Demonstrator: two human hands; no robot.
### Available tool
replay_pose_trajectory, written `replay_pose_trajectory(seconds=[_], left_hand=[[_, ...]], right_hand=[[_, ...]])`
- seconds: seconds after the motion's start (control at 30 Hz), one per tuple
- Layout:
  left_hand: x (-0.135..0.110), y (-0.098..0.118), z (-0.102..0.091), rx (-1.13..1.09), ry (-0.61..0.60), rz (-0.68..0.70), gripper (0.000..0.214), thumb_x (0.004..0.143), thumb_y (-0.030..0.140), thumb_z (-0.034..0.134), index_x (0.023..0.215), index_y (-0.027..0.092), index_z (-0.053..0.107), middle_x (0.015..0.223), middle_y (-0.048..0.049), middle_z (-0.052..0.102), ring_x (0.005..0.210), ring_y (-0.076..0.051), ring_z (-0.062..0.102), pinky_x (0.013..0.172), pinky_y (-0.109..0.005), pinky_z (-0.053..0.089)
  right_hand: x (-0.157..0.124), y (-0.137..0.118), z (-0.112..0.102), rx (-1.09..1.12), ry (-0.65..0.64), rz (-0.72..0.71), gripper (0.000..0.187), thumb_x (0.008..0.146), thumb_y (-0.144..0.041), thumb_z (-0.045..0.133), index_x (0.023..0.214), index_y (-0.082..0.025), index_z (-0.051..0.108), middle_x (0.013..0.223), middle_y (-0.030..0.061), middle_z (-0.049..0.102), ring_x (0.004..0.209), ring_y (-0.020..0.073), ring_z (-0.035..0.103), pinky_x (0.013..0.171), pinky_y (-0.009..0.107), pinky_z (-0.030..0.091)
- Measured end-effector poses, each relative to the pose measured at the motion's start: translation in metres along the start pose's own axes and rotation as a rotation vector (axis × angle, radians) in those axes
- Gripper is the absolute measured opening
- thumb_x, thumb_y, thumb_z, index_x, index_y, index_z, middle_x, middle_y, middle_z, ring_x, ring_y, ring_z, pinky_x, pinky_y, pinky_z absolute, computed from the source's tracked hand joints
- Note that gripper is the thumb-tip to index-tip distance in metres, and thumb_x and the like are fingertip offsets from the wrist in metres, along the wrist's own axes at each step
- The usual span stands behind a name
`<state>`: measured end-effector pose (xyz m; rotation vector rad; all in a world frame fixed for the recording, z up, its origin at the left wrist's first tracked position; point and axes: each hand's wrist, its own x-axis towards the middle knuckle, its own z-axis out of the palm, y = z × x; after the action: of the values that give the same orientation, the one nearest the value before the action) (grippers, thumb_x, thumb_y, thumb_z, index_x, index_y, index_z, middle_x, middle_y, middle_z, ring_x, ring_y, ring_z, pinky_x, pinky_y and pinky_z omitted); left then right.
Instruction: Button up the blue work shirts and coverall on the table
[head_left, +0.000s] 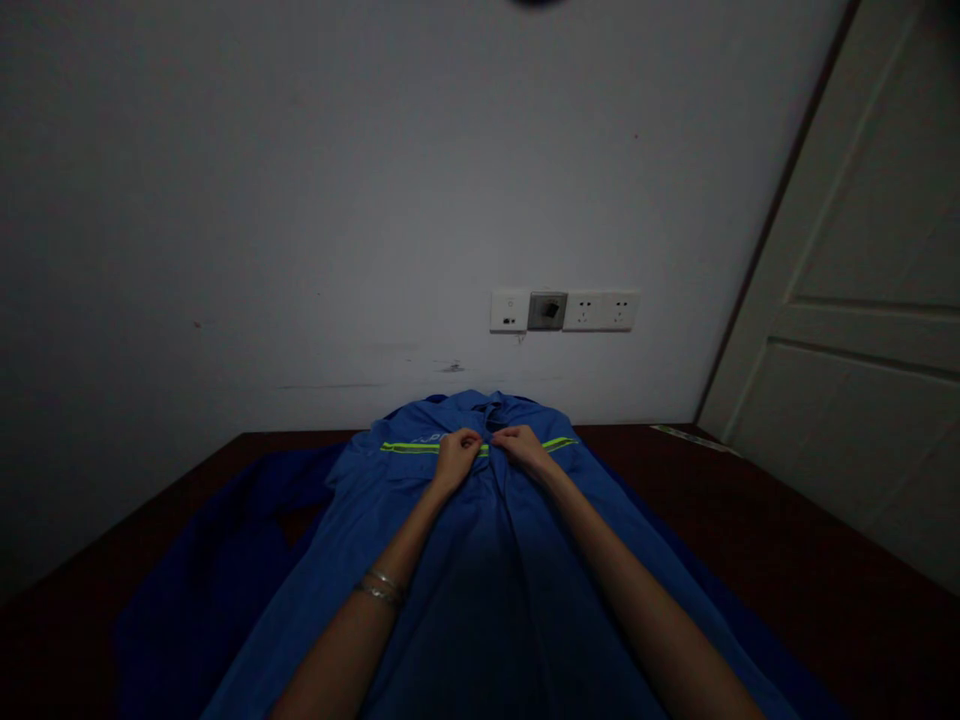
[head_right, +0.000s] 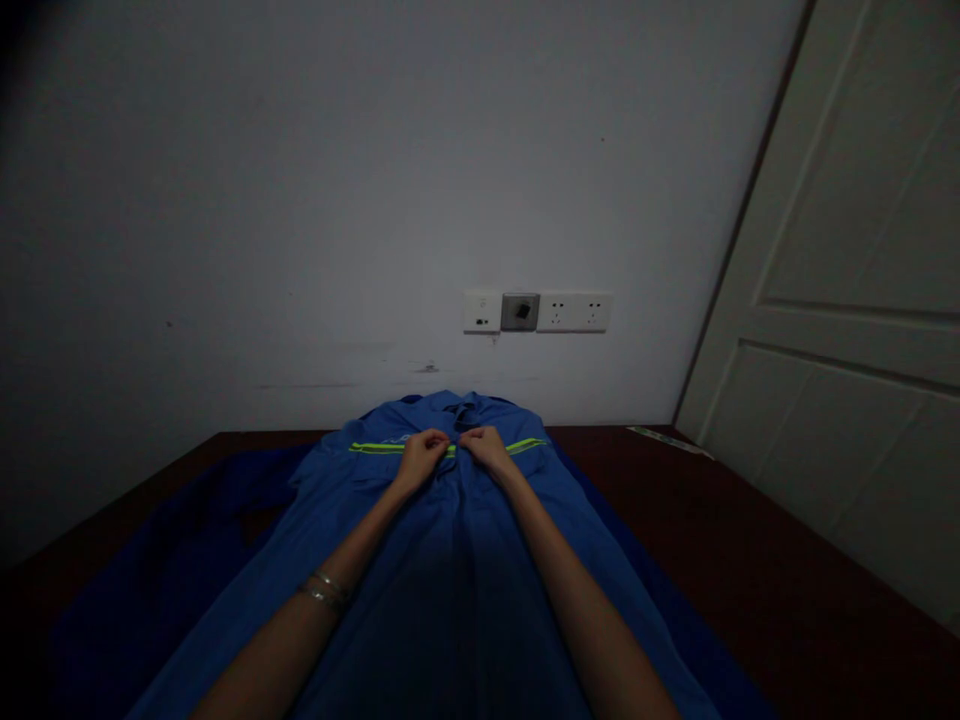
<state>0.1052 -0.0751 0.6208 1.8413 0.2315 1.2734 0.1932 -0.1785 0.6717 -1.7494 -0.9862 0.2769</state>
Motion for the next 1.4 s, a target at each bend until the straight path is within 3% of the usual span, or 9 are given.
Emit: replay_pose_trajectory(seconds=[0.5, 0.67, 0.83, 0.97, 1.4], left_hand=[[-0.0012, -0.0011, 0.0008, -0.008, -0.039, 0.039, 0.015, 0.068, 0.016, 0.051, 0.073, 0.011, 0.064, 0.066, -0.0037, 0.063, 0.062, -0.012, 0.057, 0.060, -0.022, 0.044], [-0.0024, -0.0001, 0.0023, 0.049, -0.014, 0.051, 0.014, 0.069, 0.015, 0.051, 0.073, 0.012, 0.064, 0.065, -0.0029, 0.063, 0.062, -0.012, 0.057, 0.061, -0.022, 0.044], [-0.0036, 0.0019, 0.0025, 0.079, 0.017, 0.043, 0.013, 0.070, 0.015, 0.051, 0.072, 0.012, 0.064, 0.064, -0.0028, 0.063, 0.061, -0.012, 0.057, 0.060, -0.022, 0.043], [-0.0047, 0.0031, 0.0024, 0.054, 0.022, 0.030, 0.013, 0.070, 0.014, 0.051, 0.072, 0.012, 0.064, 0.064, -0.0025, 0.062, 0.060, -0.012, 0.057, 0.060, -0.022, 0.044], [-0.0058, 0.0028, 0.0032, 0.034, 0.037, -0.010, 0.012, 0.069, 0.013, 0.051, 0.071, 0.012, 0.063, 0.066, -0.0026, 0.063, 0.061, -0.012, 0.057, 0.061, -0.022, 0.045]], right_hand=[[0.0047, 0.0039, 0.0016, 0.031, 0.002, -0.024, 0.016, 0.057, -0.014, 0.054, 0.065, -0.009, 0.067, 0.050, -0.0012, 0.059, 0.046, 0.0080, 0.046, 0.047, 0.018, 0.034], [0.0029, 0.0027, 0.0015, 0.049, -0.003, -0.020, 0.016, 0.057, -0.017, 0.055, 0.066, -0.009, 0.065, 0.044, -0.0038, 0.053, 0.040, 0.0064, 0.039, 0.043, 0.018, 0.030], [0.0006, 0.0016, 0.0013, 0.081, -0.030, -0.005, 0.018, 0.061, -0.028, 0.052, 0.053, -0.012, 0.056, 0.036, -0.0070, 0.038, 0.034, 0.0051, 0.028, 0.036, 0.019, 0.019], [0.0018, 0.0028, 0.0011, 0.122, -0.056, 0.019, 0.020, 0.063, -0.031, 0.050, 0.053, -0.014, 0.052, 0.038, -0.0068, 0.037, 0.035, 0.0052, 0.028, 0.036, 0.019, 0.019], [-0.0037, -0.0036, -0.0019, 0.202, -0.125, 0.064, 0.017, 0.061, -0.017, 0.046, 0.063, -0.013, 0.062, 0.050, -0.0006, 0.056, 0.040, 0.0063, 0.043, 0.040, 0.017, 0.030]])
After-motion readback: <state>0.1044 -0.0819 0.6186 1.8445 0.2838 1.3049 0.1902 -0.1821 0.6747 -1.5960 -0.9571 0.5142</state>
